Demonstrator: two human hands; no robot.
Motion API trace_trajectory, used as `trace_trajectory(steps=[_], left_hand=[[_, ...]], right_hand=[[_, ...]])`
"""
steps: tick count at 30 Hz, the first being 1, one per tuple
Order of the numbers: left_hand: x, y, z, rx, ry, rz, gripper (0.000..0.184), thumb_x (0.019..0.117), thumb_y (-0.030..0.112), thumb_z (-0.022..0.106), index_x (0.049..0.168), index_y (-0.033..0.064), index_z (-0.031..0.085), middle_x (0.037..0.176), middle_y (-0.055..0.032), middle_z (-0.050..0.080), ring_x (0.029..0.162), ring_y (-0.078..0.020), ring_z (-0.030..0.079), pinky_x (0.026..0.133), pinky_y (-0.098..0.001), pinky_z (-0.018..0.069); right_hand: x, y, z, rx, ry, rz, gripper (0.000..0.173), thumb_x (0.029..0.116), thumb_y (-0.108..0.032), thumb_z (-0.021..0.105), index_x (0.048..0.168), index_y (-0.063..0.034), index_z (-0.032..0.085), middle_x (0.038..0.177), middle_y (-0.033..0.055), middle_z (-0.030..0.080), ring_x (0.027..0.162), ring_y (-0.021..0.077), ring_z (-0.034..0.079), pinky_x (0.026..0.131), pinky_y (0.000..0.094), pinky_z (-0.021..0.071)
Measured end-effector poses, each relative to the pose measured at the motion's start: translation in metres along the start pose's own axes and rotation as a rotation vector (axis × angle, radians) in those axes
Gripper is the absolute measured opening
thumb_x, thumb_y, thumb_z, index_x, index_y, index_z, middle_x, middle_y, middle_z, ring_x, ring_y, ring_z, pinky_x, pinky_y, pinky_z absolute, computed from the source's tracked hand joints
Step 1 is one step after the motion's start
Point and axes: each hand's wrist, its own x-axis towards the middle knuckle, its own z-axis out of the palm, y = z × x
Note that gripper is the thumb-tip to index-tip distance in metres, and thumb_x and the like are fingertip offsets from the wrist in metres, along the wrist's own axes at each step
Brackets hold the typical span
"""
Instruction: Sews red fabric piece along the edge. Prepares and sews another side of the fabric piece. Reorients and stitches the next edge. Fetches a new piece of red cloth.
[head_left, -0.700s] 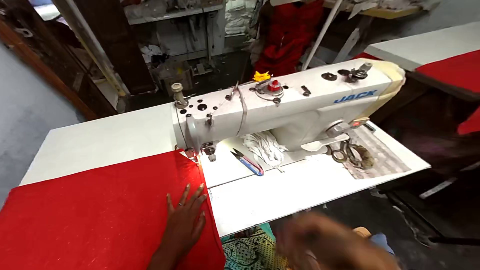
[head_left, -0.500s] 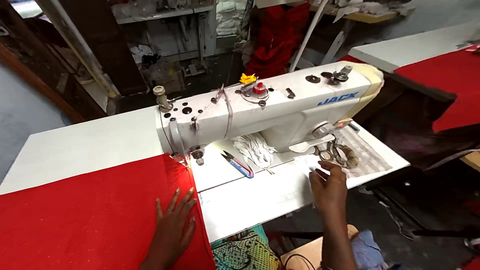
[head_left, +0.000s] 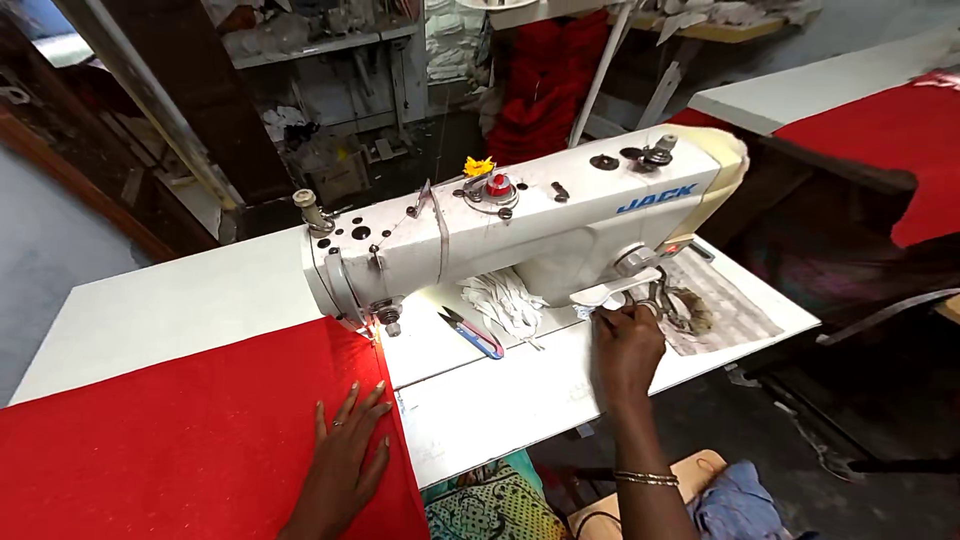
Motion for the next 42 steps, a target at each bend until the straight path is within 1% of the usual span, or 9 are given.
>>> trace_trajectory(steps=[4,7,9,16,20,25,30,36,42], left_hand=[[0.01,0.023,0.001,-0.432,0.203,-0.095,0.025,0.101,0.019,0.058,0.108,0.0034,0.076,0.111,-0.0073,0.074,0.105,-0.0129,0.07,0.093,-0.0293,0.0584],[0.02,0.04,-0.003,-0.926,0.128,-0.356,0.028,0.1021,0.014,0.059,0.119,-0.005,0.071,0.114,-0.0115,0.075,0.103,-0.0165,0.073,0.094,-0.0314,0.0599],[0.026,0.038,-0.006,-0.973,0.236,-0.492,0.019,0.0985,0.007,0.063,0.109,-0.0052,0.073,0.096,-0.0085,0.077,0.086,-0.0133,0.075,0.082,-0.0277,0.0628],[0.074,-0.016,-0.032,-0.813,0.117,-0.77,0.012,0.0955,0.011,0.072,0.102,0.0002,0.073,0.086,-0.0059,0.076,0.076,-0.0103,0.073,0.076,-0.0269,0.0616],[0.101,-0.034,-0.033,-0.706,-0.058,-0.857,0.015,0.0947,0.013,0.074,0.099,-0.0008,0.071,0.081,-0.0069,0.074,0.07,-0.0108,0.071,0.072,-0.028,0.0604],[0.116,-0.035,-0.033,-0.578,-0.187,-0.834,0.014,0.0959,0.018,0.073,0.097,0.0041,0.075,0.077,-0.0029,0.075,0.064,-0.0088,0.068,0.065,-0.0277,0.0571],[0.117,-0.039,-0.028,-0.418,-0.198,-0.753,0.018,0.0947,0.025,0.074,0.102,0.0088,0.074,0.078,-0.0016,0.073,0.067,-0.0135,0.069,0.067,-0.0367,0.0576],[0.095,-0.046,-0.004,-0.104,0.095,-0.447,0.023,0.0912,0.033,0.076,0.105,0.0145,0.077,0.111,-0.0122,0.065,0.108,-0.035,0.058,0.087,-0.059,0.0403],[0.095,-0.059,0.0,-0.191,0.197,-0.318,0.016,0.09,0.021,0.073,0.1,0.0088,0.077,0.117,-0.0154,0.061,0.112,-0.0365,0.057,0.088,-0.0594,0.0427]], right_hand=[[-0.049,-0.068,-0.012,0.27,-0.079,-0.076,0.017,0.0978,-0.01,0.067,0.102,0.0038,0.076,0.101,0.0224,0.067,0.08,0.0334,0.067,0.069,0.0504,0.0573],[-0.117,-0.151,-0.005,0.61,-0.329,-0.129,0.016,0.0931,-0.013,0.068,0.098,-0.0038,0.081,0.096,0.0118,0.072,0.075,0.0162,0.07,0.065,0.0326,0.0614],[-0.138,-0.184,0.007,0.705,-0.443,-0.183,0.019,0.094,-0.015,0.067,0.104,-0.0087,0.082,0.095,0.0065,0.072,0.077,0.0105,0.071,0.067,0.026,0.062],[-0.114,-0.212,0.057,0.337,-0.55,-0.222,0.026,0.0898,-0.023,0.075,0.1,0.0006,0.071,0.087,0.0158,0.066,0.076,0.0335,0.067,0.065,0.0516,0.0561],[-0.112,-0.21,0.063,0.336,-0.507,-0.194,0.015,0.086,-0.015,0.074,0.082,-0.0017,0.069,0.072,0.0102,0.062,0.064,0.0273,0.064,0.058,0.0473,0.0533],[-0.118,-0.21,0.063,0.391,-0.47,-0.166,0.01,0.0858,-0.012,0.074,0.085,-0.0036,0.07,0.069,0.0066,0.063,0.059,0.0215,0.062,0.055,0.0417,0.0525],[-0.14,-0.205,0.055,0.353,-0.409,-0.271,0.023,0.0904,-0.009,0.065,0.108,-0.0047,0.08,0.083,0.0082,0.067,0.06,0.0166,0.064,0.055,0.0329,0.0569],[-0.146,-0.204,0.046,0.344,-0.436,-0.285,0.028,0.0896,-0.006,0.065,0.113,-0.0032,0.079,0.092,0.0136,0.07,0.065,0.0198,0.067,0.059,0.0333,0.0587],[-0.148,-0.203,0.051,0.341,-0.414,-0.325,0.026,0.0904,-0.006,0.065,0.112,-0.0013,0.079,0.093,0.0146,0.069,0.065,0.0214,0.068,0.06,0.0354,0.0597]])
